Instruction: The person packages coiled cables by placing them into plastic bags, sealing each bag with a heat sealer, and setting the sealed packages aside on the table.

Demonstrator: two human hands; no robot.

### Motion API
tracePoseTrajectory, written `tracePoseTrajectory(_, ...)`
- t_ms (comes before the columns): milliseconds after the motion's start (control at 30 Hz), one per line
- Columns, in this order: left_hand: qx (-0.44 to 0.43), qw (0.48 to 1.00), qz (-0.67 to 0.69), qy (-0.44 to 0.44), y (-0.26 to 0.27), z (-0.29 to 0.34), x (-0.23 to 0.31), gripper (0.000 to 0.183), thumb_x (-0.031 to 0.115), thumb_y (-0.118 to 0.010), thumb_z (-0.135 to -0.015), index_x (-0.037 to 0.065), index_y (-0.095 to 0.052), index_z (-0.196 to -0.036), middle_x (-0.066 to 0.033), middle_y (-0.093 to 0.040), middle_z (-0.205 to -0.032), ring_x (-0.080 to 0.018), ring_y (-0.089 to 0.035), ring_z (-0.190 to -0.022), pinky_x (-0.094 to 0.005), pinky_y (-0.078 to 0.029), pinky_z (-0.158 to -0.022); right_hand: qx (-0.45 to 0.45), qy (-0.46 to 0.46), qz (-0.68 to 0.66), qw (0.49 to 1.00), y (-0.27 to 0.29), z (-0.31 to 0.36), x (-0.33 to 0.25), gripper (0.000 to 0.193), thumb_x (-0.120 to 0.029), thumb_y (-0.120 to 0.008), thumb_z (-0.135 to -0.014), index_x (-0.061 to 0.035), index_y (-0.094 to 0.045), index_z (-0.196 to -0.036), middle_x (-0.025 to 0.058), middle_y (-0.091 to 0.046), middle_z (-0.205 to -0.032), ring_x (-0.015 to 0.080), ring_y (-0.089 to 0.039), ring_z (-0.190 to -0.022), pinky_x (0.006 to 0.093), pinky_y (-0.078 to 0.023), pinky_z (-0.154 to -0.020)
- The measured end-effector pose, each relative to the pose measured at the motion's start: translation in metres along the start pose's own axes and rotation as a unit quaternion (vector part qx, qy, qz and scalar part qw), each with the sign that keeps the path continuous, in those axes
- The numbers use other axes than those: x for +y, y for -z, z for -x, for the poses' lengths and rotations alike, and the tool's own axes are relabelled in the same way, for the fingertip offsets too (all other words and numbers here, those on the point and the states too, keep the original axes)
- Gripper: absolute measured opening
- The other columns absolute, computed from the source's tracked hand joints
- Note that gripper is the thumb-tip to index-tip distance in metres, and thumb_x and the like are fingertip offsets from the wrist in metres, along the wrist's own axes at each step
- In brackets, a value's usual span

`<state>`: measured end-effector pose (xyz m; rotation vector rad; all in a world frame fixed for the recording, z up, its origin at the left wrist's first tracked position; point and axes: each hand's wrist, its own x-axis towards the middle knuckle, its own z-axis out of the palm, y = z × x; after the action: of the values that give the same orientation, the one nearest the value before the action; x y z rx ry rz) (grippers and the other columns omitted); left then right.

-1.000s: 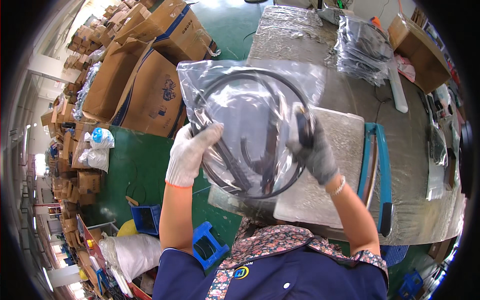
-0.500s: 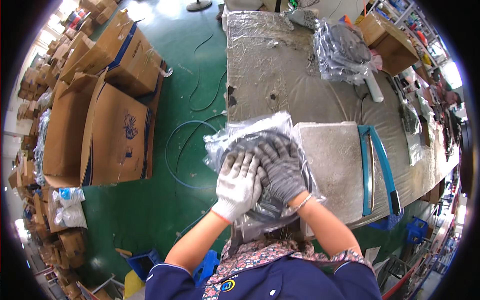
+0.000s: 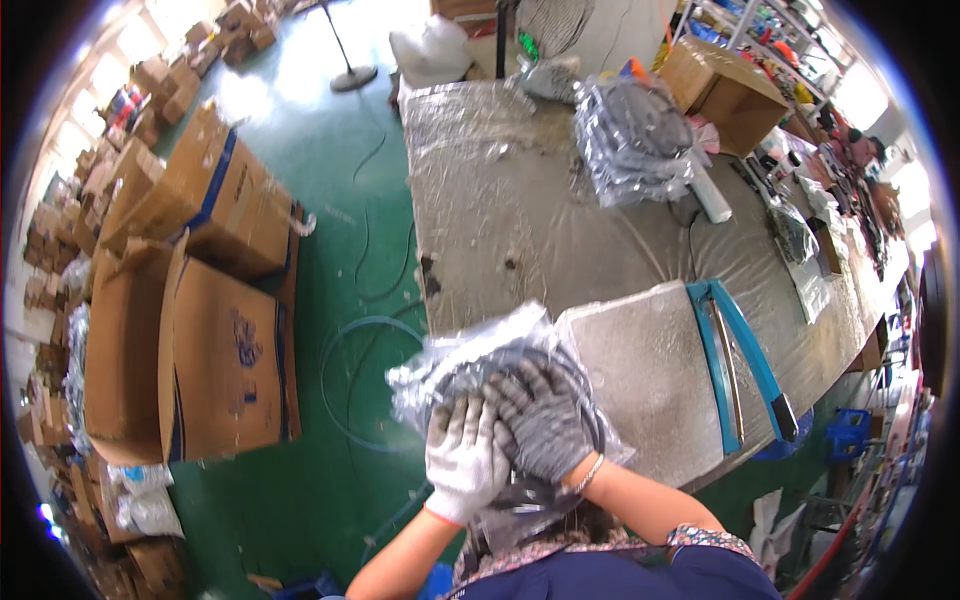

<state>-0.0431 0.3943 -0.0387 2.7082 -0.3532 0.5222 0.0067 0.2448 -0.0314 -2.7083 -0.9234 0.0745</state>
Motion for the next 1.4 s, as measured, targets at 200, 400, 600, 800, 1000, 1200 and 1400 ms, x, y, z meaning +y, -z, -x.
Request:
tracePoseTrajectory(200, -0.009, 1.0, -0.021, -0.011, -0.005, 0.006, -0.005, 0.047, 0.015, -0.057, -0.074, -0.004, -0.061, -0.117, -0.0221, -0.062, -0.12, -0.0356, -0.058, -0.112, -0.0538, -0.038, -0.102, 0.046, 0.007, -0.075, 0.996, 0.001, 0.002, 0.004, 0.058, -0.041, -0.051, -0.088, -0.0121, -0.052, -0.139, 0.0107, -0.043, -0.148, 0.0331, -0.027, -0.143, 0.0537, -0.011, -0.118)
tracePoseTrajectory(400, 0.035, 0.999, 0.037, -0.004, 0.001, 0.0, -0.006, 0.046, 0.011, -0.058, -0.076, -0.001, -0.061, -0.12, -0.0196, -0.064, -0.116, -0.035, -0.061, -0.11, -0.0516, -0.038, -0.103, 0.059, -0.048, 0.005, 0.997, -0.002, 0.004, 0.0, 0.076, -0.046, -0.053, -0.085, -0.0059, -0.035, -0.147, 0.0174, -0.036, -0.151, 0.0335, -0.028, -0.143, 0.0494, -0.013, -0.119)
tracePoseTrajectory(600, -0.022, 0.983, 0.172, -0.066, 0.018, 0.013, -0.026, 0.054, 0.021, -0.064, -0.077, -0.002, -0.057, -0.126, -0.0196, -0.064, -0.12, -0.0346, -0.061, -0.112, -0.0532, -0.037, -0.105, 0.037, -0.126, -0.006, 0.991, 0.008, 0.001, -0.012, 0.079, -0.041, -0.059, -0.081, -0.0037, -0.035, -0.146, 0.0193, -0.039, -0.148, 0.035, -0.033, -0.14, 0.0446, -0.018, -0.119)
tracePoseTrajectory(800, -0.031, 0.942, 0.213, -0.257, 0.018, 0.037, -0.085, 0.053, 0.031, -0.068, -0.078, 0.008, -0.061, -0.125, -0.011, -0.059, -0.13, -0.028, -0.052, -0.123, -0.0493, -0.032, -0.11, -0.011, -0.202, 0.039, 0.978, 0.002, 0.002, -0.02, 0.077, -0.042, -0.058, -0.084, -0.005, -0.033, -0.148, 0.0178, -0.036, -0.151, 0.0328, -0.032, -0.141, 0.0423, -0.019, -0.119)
tracePoseTrajectory(1000, -0.116, 0.973, 0.175, -0.096, 0.048, 0.052, -0.195, 0.075, 0.038, -0.071, -0.078, 0.005, -0.044, -0.14, -0.0191, -0.047, -0.142, -0.0363, -0.043, -0.131, -0.0495, -0.029, -0.112, 0.038, -0.349, 0.027, 0.936, 0.026, 0.04, -0.011, 0.07, -0.053, -0.046, -0.096, -0.003, -0.039, -0.145, 0.0217, -0.041, -0.148, 0.0338, -0.038, -0.138, 0.0384, -0.025, -0.116)
tracePoseTrajectory(1200, -0.325, 0.45, 0.715, 0.425, -0.011, 0.052, -0.235, 0.077, 0.042, -0.06, -0.094, 0.005, -0.024, -0.151, -0.0195, -0.032, -0.153, -0.0328, -0.034, -0.14, -0.0423, -0.033, -0.112, 0.478, -0.461, -0.685, 0.301, -0.056, 0.115, -0.056, 0.055, -0.052, -0.046, -0.098, -0.0091, -0.057, -0.129, 0.0124, -0.06, -0.128, 0.0294, -0.057, -0.115, 0.0449, -0.043, -0.106)
tracePoseTrajectory(1400, -0.398, 0.365, 0.703, 0.462, -0.03, 0.008, -0.193, 0.043, 0.045, -0.047, -0.099, 0.022, -0.041, -0.134, -0.0083, -0.047, -0.138, -0.0331, -0.047, -0.127, -0.0573, -0.042, -0.096, 0.462, -0.29, -0.798, 0.258, -0.136, 0.115, -0.064, 0.049, -0.04, -0.042, -0.101, -0.0036, -0.051, -0.134, 0.014, -0.057, -0.132, 0.0283, -0.056, -0.117, 0.0425, -0.043, -0.105)
